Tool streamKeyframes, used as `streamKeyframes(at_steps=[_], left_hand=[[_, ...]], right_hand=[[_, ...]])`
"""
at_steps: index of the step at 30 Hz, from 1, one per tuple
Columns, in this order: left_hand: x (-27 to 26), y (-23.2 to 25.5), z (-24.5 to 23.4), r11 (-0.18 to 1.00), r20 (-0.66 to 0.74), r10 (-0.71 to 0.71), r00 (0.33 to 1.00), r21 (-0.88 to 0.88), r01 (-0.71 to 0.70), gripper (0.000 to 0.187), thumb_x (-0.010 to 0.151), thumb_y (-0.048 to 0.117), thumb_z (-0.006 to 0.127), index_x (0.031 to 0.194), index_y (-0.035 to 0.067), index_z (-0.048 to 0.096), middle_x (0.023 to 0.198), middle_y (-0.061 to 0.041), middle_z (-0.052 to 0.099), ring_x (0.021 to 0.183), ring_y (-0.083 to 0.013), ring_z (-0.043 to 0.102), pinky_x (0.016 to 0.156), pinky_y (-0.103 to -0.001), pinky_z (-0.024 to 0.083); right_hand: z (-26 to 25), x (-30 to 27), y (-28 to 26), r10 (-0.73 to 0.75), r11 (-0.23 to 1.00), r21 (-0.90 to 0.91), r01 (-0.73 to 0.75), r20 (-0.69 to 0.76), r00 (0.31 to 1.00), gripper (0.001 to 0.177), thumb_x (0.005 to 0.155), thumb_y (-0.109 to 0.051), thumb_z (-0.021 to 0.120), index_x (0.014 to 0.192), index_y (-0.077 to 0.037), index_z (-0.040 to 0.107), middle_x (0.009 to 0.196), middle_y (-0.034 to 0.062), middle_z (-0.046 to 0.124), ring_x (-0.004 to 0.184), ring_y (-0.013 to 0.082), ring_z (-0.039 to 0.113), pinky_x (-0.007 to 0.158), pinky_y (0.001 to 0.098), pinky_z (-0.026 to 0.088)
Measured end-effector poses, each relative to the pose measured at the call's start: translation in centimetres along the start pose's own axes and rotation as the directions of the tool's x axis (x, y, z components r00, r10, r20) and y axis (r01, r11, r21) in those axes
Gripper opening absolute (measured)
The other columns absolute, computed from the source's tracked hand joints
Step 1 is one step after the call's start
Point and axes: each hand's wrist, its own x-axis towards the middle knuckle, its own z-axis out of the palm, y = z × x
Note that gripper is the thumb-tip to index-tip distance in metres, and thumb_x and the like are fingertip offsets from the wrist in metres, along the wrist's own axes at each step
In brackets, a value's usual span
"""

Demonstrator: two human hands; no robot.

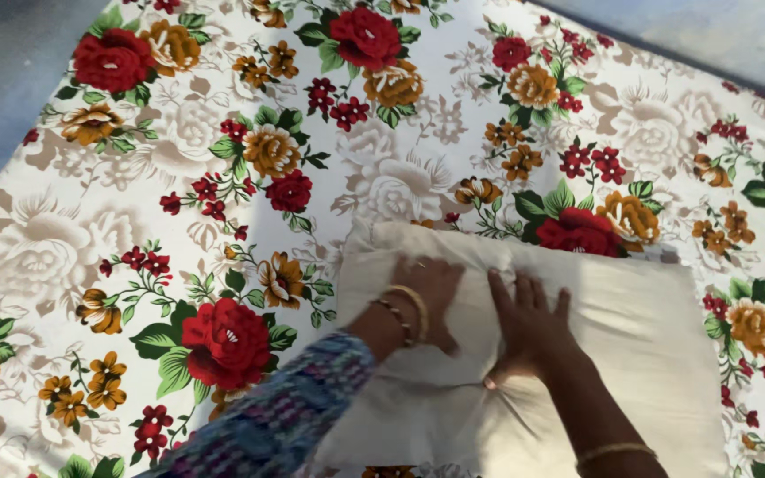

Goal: The person repeatedly fluffs and adjusts a white pillow on a floral bedsheet by hand, pressing and smoothing the surface. The person then picks up a patterned cloth, unfolds it, and places it on the bed.

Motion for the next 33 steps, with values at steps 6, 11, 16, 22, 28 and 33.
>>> streamKeyframes(at_steps=[6, 11, 16, 22, 28, 33], left_hand=[[3.7, 2.6, 5.6, 0.998, -0.099, -0.020, 0.995, 0.065, 0.026, 0.095, 0.065, 0.030, 0.089, 0.145, 0.006, 0.043, 0.136, -0.014, 0.057, 0.129, -0.0311, 0.054, 0.113, -0.059, 0.030], [4.8, 2.3, 7.0, 0.997, -0.152, -0.076, 0.985, -0.032, 0.072, 0.056, 0.072, 0.027, 0.084, 0.121, 0.012, 0.062, 0.123, -0.010, 0.068, 0.120, -0.0280, 0.062, 0.099, -0.047, 0.044], [2.2, 2.5, 7.2, 0.993, -0.236, -0.027, 0.971, -0.121, -0.001, 0.028, 0.078, 0.028, 0.078, 0.103, 0.018, 0.073, 0.103, -0.009, 0.075, 0.108, -0.0292, 0.069, 0.097, -0.046, 0.046], [0.3, 1.6, 0.4, 0.997, -0.210, 0.068, 0.975, -0.023, -0.075, 0.031, 0.078, 0.023, 0.075, 0.109, 0.023, 0.073, 0.102, -0.011, 0.075, 0.104, -0.0331, 0.070, 0.092, -0.050, 0.049], [0.8, -0.7, -7.3, 0.965, -0.062, -0.090, 0.994, 0.240, 0.102, 0.060, 0.069, 0.031, 0.090, 0.122, 0.017, 0.065, 0.131, -0.011, 0.060, 0.129, -0.0343, 0.052, 0.102, -0.053, 0.044], [2.8, 2.7, -2.9, 0.989, -0.051, 0.107, 0.993, 0.109, -0.101, 0.088, 0.058, 0.043, 0.093, 0.135, 0.021, 0.058, 0.139, -0.007, 0.058, 0.134, -0.0320, 0.052, 0.108, -0.056, 0.043]], right_hand=[[3.6, 4.6, -0.3, -0.005, 0.999, 0.038, 0.014, -0.216, 0.976, 0.116, 0.049, -0.044, 0.098, 0.144, -0.016, 0.038, 0.140, 0.0122, 0.053, 0.136, 0.0335, 0.047, 0.114, 0.0608, 0.033], [5.9, 4.9, -0.8, 0.007, 0.975, 0.204, 0.091, -0.436, 0.900, 0.065, 0.057, -0.041, 0.090, 0.111, -0.016, 0.064, 0.099, 0.0105, 0.074, 0.096, 0.0321, 0.070, 0.088, 0.0476, 0.053], [7.0, 2.2, -1.7, 0.122, 0.958, 0.286, -0.023, -0.335, 0.934, 0.045, 0.070, -0.035, 0.082, 0.109, -0.017, 0.068, 0.091, 0.0124, 0.075, 0.091, 0.0361, 0.072, 0.082, 0.0502, 0.057], [3.4, -1.5, 0.7, -0.025, 0.880, 0.397, 0.261, -0.511, 0.859, 0.078, 0.058, -0.040, 0.091, 0.124, -0.013, 0.060, 0.106, 0.0167, 0.074, 0.100, 0.0376, 0.071, 0.087, 0.0462, 0.056], [0.8, -3.8, 5.2, 0.052, 0.939, 0.343, 0.039, -0.251, 0.967, 0.125, 0.050, -0.052, 0.097, 0.152, -0.020, 0.032, 0.146, 0.0127, 0.048, 0.139, 0.0312, 0.043, 0.113, 0.0577, 0.034], [2.7, -2.1, 5.4, 0.071, 0.985, 0.165, -0.047, -0.141, 0.988, 0.149, 0.042, -0.056, 0.103, 0.158, -0.019, 0.017, 0.166, 0.0106, 0.022, 0.156, 0.0275, 0.015, 0.118, 0.0693, 0.010]])
